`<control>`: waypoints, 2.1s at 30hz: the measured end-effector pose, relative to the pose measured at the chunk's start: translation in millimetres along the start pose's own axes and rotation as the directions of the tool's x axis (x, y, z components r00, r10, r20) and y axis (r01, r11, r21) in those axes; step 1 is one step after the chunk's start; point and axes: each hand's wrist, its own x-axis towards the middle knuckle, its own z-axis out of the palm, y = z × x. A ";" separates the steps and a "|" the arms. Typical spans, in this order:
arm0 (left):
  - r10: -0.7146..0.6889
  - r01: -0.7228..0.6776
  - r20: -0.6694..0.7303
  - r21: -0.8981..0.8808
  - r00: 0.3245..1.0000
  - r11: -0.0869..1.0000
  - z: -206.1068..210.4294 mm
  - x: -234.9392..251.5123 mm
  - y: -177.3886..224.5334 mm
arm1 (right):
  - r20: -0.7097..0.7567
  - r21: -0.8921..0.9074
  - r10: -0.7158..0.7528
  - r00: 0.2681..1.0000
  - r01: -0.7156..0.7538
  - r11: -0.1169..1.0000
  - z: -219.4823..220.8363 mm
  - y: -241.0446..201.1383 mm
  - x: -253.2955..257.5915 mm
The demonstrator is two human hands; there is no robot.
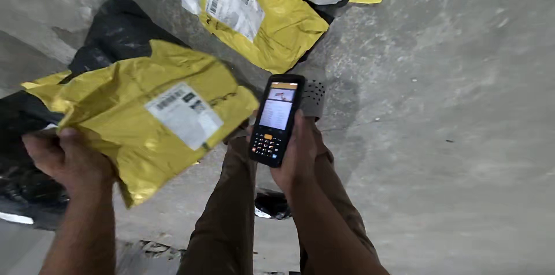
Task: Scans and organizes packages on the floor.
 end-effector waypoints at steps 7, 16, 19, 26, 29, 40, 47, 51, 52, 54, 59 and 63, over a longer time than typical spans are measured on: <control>0.056 -0.101 0.456 0.076 0.888 0.992 105.0 50.3 51.8 | 0.267 0.039 0.312 0.912 -0.334 0.942 7.4 20.6 11.4; -0.373 0.687 0.583 -0.543 0.722 0.483 333.0 40.6 119.4 | 0.406 0.023 0.333 0.851 -0.374 0.927 14.2 13.8 13.7; -0.382 0.678 0.567 -0.528 0.730 0.511 337.7 43.6 122.0 | 0.466 0.051 0.290 0.836 -0.353 0.934 10.9 12.0 16.2; -0.256 0.473 0.410 -0.614 0.875 0.633 270.2 47.8 126.4 | 0.459 0.071 0.336 0.822 -0.412 0.909 14.2 8.1 14.4; -0.148 0.357 0.344 -0.689 0.927 0.631 220.6 43.6 128.7 | 0.502 0.053 0.354 0.789 -0.436 0.898 13.6 6.6 15.8; -0.303 -0.538 0.926 0.378 0.225 0.754 140.4 22.9 36.0 | 0.421 0.131 0.288 0.860 -0.372 0.919 21.6 -4.9 14.5; -0.039 0.138 0.794 -0.057 0.607 0.989 215.7 96.8 91.9 | 0.495 0.177 0.312 0.811 -0.445 0.878 21.6 2.8 16.1; 0.021 0.147 0.438 -0.347 0.899 0.926 278.4 160.8 134.3 | 0.551 0.181 0.314 0.773 -0.478 0.859 18.7 5.5 15.8; 0.015 0.146 0.412 -0.356 0.911 0.923 287.6 171.1 144.7 | 0.562 0.177 0.312 0.766 -0.480 0.859 18.3 5.7 15.1; -0.001 0.131 0.388 -0.308 0.922 0.942 300.5 183.9 159.4 | 0.574 0.178 0.305 0.760 -0.479 0.860 16.9 6.6 14.1; 0.121 -0.003 0.377 -0.300 0.918 0.954 273.3 173.8 183.5 | 0.574 0.196 0.322 0.753 -0.508 0.839 12.8 10.6 14.7; 0.315 -0.182 0.307 -0.394 0.898 0.901 230.5 151.1 164.8 | 0.592 0.215 0.286 0.753 -0.489 0.845 6.3 14.9 16.1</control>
